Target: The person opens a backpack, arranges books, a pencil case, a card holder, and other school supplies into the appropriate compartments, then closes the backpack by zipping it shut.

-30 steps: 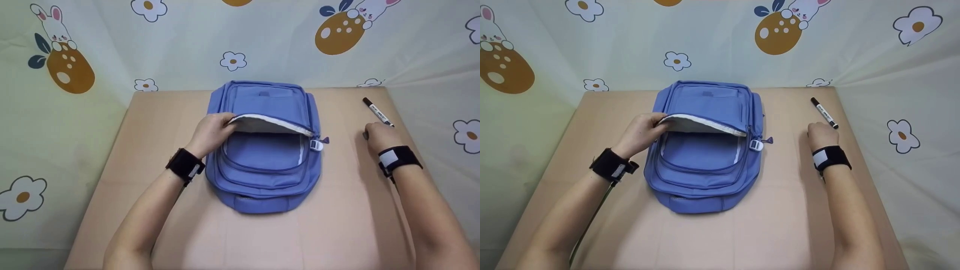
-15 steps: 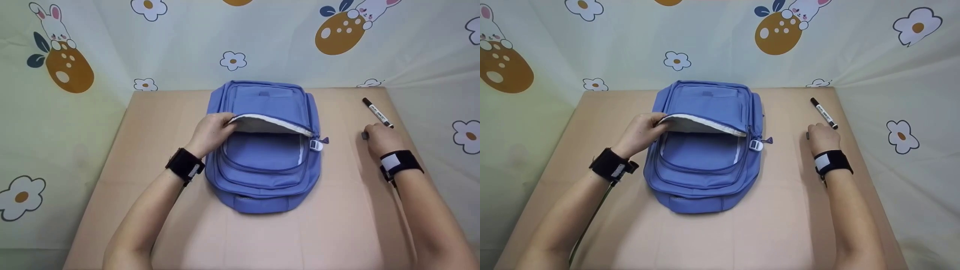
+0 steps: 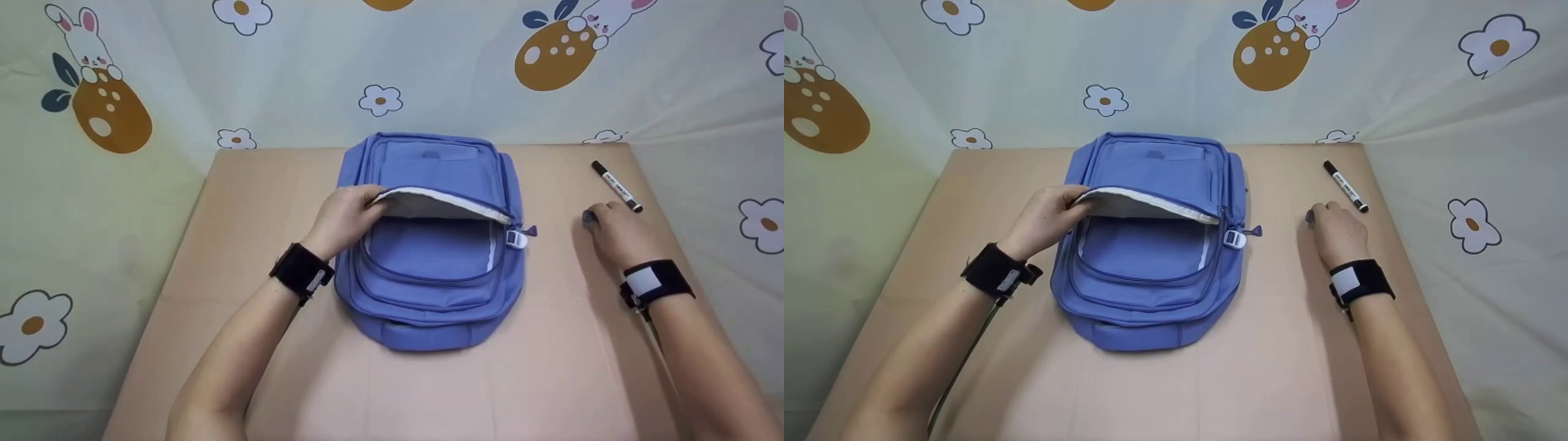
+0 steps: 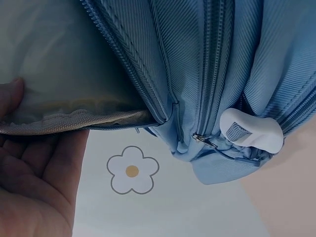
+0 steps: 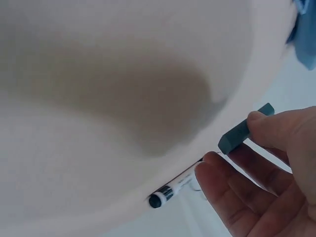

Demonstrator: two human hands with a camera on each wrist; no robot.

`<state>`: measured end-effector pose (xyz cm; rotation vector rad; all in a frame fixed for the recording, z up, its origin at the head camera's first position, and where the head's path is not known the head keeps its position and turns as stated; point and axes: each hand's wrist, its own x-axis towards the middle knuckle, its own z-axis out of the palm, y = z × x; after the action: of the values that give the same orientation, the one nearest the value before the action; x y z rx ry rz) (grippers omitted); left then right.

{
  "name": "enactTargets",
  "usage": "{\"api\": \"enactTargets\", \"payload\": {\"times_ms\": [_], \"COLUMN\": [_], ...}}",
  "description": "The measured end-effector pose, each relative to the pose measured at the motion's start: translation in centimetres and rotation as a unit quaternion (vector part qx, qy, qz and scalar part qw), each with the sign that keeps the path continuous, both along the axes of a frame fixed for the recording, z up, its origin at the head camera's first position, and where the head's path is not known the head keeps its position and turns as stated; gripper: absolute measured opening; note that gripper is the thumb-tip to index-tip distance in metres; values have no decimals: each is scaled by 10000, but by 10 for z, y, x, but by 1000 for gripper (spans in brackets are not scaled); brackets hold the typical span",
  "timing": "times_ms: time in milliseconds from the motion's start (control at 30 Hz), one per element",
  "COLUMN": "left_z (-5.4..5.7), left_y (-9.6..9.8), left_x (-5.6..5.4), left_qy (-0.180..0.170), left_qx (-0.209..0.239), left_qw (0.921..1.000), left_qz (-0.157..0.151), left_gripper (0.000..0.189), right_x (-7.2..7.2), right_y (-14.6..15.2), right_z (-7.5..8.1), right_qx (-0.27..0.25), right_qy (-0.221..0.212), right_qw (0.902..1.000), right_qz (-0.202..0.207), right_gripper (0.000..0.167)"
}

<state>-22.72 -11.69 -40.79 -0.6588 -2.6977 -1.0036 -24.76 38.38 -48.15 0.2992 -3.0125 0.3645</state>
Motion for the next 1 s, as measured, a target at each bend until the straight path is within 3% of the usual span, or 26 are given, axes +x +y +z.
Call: {"api": "enactTargets", "payload": {"times_ms": [200, 333, 433, 533, 633, 733, 833, 1000], "left_z": [-1, 1, 2, 2, 3, 4, 5, 5], "left_y": [-1, -1, -1, -1, 0, 0, 1, 2], "left_x": [-1, -2, -3, -4, -4, -4, -4, -4], "left_qy": [56, 86, 109, 123, 129, 108, 85, 73], "left_qx": [7, 16, 27, 56, 78, 106, 99, 119], "left_qw": [10000, 10000, 9999, 9999, 9999, 9999, 9999, 9999], "left_qz": [-8, -21, -28, -14, 15, 37, 48, 80], "left_gripper": [15, 15, 14, 13, 12, 12, 12, 13], "right_x": [19, 33, 45, 56, 64, 68, 67, 59], "right_y": [-23, -40, -55, -74, -98, -124, -149, -189], "right_z": [17, 28, 35, 41, 46, 47, 47, 43], "right_qx": [-238, -314, -399, -542, -764, -918, -861, -484], "right_qy": [712, 1452, 1971, 2385, 2583, 2579, 2491, 2176], "right_qw": [9961, 9825, 9634, 9370, 9116, 8977, 8969, 9104], "right_qz": [466, 1121, 1774, 2496, 3105, 3452, 3552, 3486], "right_gripper": [28, 31, 34, 35, 37, 37, 30, 15]}}
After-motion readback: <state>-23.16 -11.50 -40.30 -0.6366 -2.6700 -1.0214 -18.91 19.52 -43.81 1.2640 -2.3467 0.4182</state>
